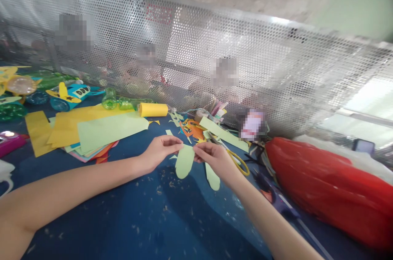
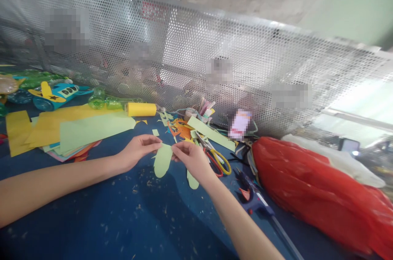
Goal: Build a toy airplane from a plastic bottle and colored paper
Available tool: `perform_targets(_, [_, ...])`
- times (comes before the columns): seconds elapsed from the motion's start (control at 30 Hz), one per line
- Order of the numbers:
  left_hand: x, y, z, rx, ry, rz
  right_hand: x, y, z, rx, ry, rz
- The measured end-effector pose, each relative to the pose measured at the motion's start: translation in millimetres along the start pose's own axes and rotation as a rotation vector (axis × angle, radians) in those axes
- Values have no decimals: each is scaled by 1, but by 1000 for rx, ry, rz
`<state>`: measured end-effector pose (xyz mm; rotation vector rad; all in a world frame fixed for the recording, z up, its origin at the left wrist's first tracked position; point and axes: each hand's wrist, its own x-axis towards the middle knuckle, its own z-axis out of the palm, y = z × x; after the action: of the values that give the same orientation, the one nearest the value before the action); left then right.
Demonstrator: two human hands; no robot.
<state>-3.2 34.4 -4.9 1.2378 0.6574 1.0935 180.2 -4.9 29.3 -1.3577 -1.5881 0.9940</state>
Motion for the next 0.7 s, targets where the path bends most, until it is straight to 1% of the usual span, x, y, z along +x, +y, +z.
perform_targets(0.17, [-1,1,1,53,57,-1,0,1,3,-6,1,-16])
perform_targets(0.33, [-2,2,2,55,49,6,0,4,4,-14,-1,-28])
perform_targets(0.47, [-1,1,1,79,54,55,-1,5,5,-46,27,-128])
perform_targets(0.57, [-1,0,1,102,33,80,-5,3,7,-149,80,-223])
perform_targets(0.7, [-3,2,2,113,16,93,-10,-4,10,-343,120,-293])
